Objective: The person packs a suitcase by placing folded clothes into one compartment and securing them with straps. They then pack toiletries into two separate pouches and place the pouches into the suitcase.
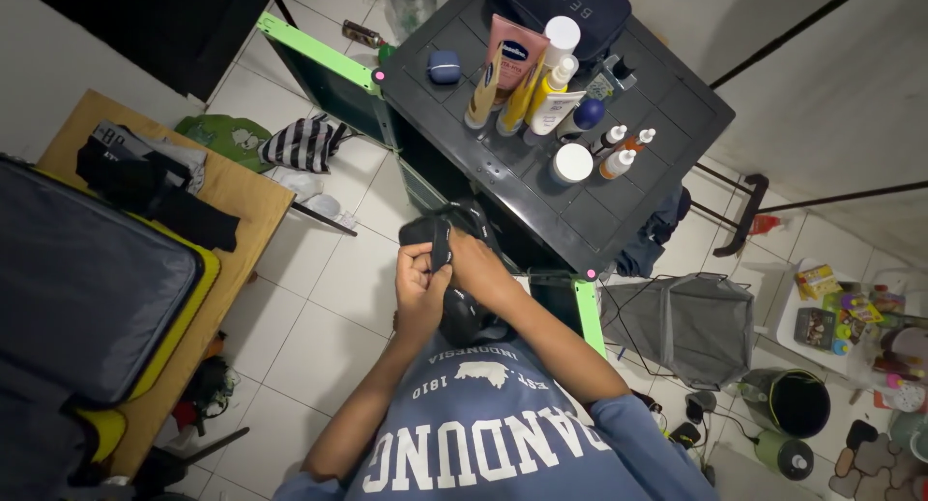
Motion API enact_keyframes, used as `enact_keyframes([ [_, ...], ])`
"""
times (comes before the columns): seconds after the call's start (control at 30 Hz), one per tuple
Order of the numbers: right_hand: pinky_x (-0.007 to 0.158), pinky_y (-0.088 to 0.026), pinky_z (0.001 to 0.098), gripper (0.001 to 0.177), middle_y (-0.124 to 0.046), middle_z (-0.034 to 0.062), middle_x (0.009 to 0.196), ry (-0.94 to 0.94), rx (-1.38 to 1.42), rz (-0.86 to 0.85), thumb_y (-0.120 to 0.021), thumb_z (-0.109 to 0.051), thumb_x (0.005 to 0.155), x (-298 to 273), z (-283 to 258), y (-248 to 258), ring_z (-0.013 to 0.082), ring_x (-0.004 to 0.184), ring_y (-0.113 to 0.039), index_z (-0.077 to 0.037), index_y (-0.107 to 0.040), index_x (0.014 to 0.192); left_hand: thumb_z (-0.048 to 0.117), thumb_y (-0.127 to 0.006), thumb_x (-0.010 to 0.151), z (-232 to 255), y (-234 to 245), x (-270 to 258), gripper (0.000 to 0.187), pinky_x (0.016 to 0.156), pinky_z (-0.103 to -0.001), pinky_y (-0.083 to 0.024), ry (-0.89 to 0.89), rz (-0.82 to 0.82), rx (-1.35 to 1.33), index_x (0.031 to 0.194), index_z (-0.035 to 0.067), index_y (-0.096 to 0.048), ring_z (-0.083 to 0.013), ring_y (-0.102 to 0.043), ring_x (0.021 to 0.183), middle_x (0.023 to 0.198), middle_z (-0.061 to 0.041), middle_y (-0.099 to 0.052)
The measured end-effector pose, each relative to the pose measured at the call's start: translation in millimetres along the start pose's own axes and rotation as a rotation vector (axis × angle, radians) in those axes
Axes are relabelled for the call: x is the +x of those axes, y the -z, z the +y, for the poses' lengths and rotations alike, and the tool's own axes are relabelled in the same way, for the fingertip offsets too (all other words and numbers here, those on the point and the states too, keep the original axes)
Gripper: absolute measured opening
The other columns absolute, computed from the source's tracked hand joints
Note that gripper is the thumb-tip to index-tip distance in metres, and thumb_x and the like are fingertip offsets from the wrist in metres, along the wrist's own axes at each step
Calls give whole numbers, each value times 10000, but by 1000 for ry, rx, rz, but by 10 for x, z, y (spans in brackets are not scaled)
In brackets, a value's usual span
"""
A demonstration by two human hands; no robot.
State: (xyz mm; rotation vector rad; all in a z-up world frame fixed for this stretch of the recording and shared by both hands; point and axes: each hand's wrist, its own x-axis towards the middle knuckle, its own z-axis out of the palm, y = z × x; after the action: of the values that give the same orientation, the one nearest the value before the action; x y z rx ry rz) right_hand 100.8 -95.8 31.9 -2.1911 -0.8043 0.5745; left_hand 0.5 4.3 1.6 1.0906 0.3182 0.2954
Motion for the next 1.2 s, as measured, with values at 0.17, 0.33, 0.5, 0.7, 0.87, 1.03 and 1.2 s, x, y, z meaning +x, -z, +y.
enact_keyframes([
  [0.17, 892, -526, 496, 583, -574, 310, 1317, 145, 81, 196, -741, -45, 693, -48, -76, 81, 486, 1069, -630, -16, -571, 1250, -94, -575, 965, -50, -7, 87, 377, 779, -214, -505, -34, -44, -21, 1299, -6, -426, -78, -612, 891, 1039, -98, -643],
  [0.33, 957, -499, 484, 607, -629, 282, 1245, -234, 116, 117, -712, -100, 844, 24, -136, 99, 452, 1126, -637, -65, -470, 1398, -100, -563, 952, -72, -37, 130, 372, 796, -204, -508, -13, -100, -12, 1286, -7, -427, -71, -616, 909, 1068, -99, -654],
  [0.5, 938, -502, 479, 603, -620, 276, 1286, -48, 125, 172, -682, -6, 814, -143, -287, 279, 463, 1140, -625, -24, -492, 1386, -100, -557, 948, -25, -53, 167, 388, 718, -211, -517, -64, -77, 14, 1291, 3, -407, -77, -622, 831, 1030, -110, -644],
  [0.7, 761, -556, 336, 245, -750, 155, 1037, -6, 318, 378, -737, -73, 901, -581, -342, 834, 249, 881, -717, -55, -725, 1145, -107, -565, 971, 16, -173, 280, 389, 725, -216, -509, -21, -56, -16, 1312, 4, -416, -77, -611, 853, 1035, -122, -649],
  [0.87, 741, -527, 346, 453, -691, 115, 1114, -208, 59, 819, -825, -181, 880, -365, 94, 1264, 239, 826, -656, -62, -641, 1277, -116, -558, 968, 24, -228, 336, 374, 779, -210, -504, -66, -45, 6, 1293, 3, -418, -82, -630, 902, 1071, -124, -672],
  [1.03, 830, -557, 464, 770, -526, 187, 1364, -177, -314, 755, -877, -325, 817, -71, 511, 1162, 408, 1141, -626, -74, -469, 1420, -121, -565, 973, 39, -149, 450, 361, 744, -199, -489, -113, -26, 43, 1282, 1, -424, -73, -618, 877, 1049, -110, -674],
  [1.2, 806, -554, 496, 749, -477, 244, 1386, -219, -405, 809, -856, -320, 831, 86, 755, 1022, 462, 1104, -632, -63, -474, 1422, -123, -580, 986, 81, -98, 454, 360, 711, -200, -469, -132, -32, 72, 1296, -3, -441, -64, -586, 813, 983, -98, -660],
])
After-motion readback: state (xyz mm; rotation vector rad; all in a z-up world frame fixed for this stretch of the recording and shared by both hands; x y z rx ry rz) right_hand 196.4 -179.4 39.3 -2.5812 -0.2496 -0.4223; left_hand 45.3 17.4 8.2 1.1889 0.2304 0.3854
